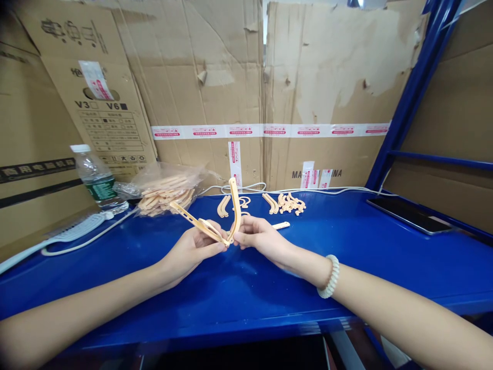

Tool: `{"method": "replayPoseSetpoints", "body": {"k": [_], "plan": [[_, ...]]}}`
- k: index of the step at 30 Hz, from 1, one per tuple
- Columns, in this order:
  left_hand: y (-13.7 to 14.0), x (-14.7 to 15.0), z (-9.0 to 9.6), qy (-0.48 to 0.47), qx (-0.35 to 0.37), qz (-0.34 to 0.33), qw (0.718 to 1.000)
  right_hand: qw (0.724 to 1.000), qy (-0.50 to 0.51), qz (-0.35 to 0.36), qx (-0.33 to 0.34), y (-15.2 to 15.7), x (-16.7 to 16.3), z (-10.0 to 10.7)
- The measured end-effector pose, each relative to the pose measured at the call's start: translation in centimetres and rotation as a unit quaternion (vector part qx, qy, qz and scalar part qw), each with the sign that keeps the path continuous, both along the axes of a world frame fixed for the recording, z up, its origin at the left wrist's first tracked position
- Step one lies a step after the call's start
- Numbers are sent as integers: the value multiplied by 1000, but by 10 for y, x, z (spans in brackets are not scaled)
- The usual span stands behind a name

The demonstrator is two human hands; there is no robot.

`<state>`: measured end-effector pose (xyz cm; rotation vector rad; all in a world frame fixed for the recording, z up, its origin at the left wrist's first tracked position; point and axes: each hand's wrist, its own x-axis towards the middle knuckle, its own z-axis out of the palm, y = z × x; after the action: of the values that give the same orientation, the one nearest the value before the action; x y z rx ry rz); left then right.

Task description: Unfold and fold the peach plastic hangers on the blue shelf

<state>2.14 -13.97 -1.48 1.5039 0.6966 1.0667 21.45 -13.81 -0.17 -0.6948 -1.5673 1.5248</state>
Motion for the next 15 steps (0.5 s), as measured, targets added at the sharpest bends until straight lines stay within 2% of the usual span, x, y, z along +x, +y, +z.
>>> {"method": "replayPoseSetpoints", "body": {"k": [3,9,15], "plan": [[-3,1,2,2,0,-1,1000,999,-7,9,35,2,0,-2],[-5,2,4,6,-14,19,1000,998,-16,-1,65,2,2,-4],[-5,1,3,-17,-36,31,999,998,-25,-8,65,2,2,-4]]}}
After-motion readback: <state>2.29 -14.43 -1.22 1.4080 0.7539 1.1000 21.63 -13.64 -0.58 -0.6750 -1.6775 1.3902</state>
